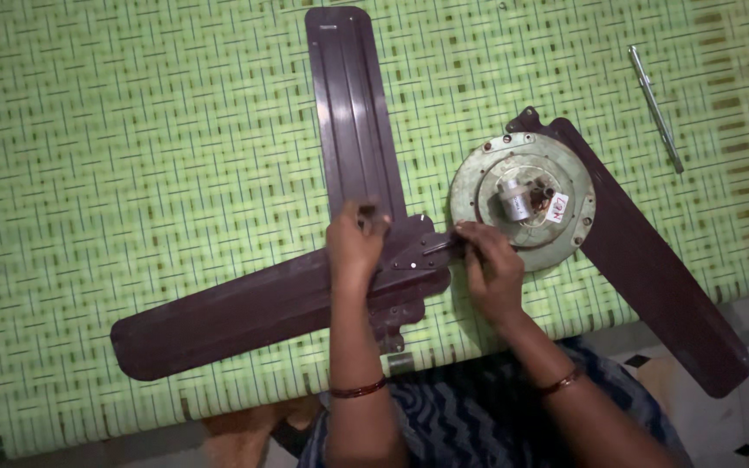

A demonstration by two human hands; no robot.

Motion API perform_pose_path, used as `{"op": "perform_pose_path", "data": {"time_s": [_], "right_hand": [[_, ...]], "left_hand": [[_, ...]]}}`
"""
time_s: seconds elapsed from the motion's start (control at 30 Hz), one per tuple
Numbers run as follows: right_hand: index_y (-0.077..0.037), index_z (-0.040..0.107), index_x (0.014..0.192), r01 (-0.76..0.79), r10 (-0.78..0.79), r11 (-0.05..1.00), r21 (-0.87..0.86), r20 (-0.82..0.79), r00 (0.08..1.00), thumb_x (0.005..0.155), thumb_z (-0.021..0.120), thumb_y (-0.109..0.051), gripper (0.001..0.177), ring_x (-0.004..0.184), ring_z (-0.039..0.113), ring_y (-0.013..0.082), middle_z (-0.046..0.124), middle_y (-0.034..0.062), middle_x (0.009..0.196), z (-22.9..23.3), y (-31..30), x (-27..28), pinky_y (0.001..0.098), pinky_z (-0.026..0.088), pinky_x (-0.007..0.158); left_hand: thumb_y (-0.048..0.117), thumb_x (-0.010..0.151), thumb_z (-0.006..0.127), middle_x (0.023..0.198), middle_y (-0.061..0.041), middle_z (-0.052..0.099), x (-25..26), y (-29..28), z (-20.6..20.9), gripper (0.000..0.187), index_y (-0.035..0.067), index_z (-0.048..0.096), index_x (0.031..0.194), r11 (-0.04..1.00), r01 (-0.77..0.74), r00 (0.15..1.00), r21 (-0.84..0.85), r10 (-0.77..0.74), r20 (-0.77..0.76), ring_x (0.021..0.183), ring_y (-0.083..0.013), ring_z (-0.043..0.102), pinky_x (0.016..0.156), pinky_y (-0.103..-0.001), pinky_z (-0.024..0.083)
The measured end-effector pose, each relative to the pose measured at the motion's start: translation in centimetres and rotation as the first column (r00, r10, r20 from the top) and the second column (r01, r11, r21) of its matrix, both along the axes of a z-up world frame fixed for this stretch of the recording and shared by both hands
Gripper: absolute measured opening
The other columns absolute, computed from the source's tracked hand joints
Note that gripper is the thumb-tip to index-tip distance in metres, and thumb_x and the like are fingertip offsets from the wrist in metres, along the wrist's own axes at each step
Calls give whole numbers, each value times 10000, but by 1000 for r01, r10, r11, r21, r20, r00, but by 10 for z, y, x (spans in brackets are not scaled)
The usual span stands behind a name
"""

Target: The person removes a fan blade from the motor housing, wipes it with a patterned cloth, and then reattaches the blade to the motor. The person uses their hands to align and secure the blade onto the motor hub.

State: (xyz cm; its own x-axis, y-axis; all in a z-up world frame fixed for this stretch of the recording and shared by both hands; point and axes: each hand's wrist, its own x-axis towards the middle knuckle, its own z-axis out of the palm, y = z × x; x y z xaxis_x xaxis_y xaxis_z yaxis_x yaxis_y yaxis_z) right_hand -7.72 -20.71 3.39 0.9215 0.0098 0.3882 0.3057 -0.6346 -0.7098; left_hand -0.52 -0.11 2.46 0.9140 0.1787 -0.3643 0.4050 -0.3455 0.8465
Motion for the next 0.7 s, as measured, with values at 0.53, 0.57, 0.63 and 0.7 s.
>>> {"op": "perform_pose_path", "data": {"time_s": [0.53,0.57,0.63,0.7], "right_hand": [[0,699,1143,-111,193,941,319,-237,952,978,697,-70,179,928,692,103,735,68,1052,17,4,1,253,557,796],[0,699,1143,-118,198,947,300,-253,947,954,716,-78,205,904,687,99,739,63,1038,17,8,0,257,555,773],[-4,709,1148,-79,169,962,262,-340,925,919,743,-92,248,813,644,97,732,60,959,17,12,-2,268,533,704],[-15,728,1157,7,96,977,211,-473,876,894,759,-105,279,680,571,105,712,65,829,15,13,-3,282,494,612]], "left_hand": [[211,1075,379,1191,-187,705,-11,-39,-21,444,-90,636,1276,255,24,969,-967,-245,-40,1124,-272,694,1014,-375,569],[219,1077,394,1184,-170,709,-12,-41,-21,438,-75,649,1278,304,35,965,-952,-260,-47,1093,-249,687,904,-344,529],[236,1082,423,1169,-136,716,-14,-49,-23,426,-44,673,1282,401,62,954,-914,-292,-63,1031,-204,673,683,-285,450],[242,1064,452,1155,-118,727,-16,-60,-25,408,-32,679,1263,437,82,943,-896,-324,-72,1027,-189,698,785,-272,540]]}}
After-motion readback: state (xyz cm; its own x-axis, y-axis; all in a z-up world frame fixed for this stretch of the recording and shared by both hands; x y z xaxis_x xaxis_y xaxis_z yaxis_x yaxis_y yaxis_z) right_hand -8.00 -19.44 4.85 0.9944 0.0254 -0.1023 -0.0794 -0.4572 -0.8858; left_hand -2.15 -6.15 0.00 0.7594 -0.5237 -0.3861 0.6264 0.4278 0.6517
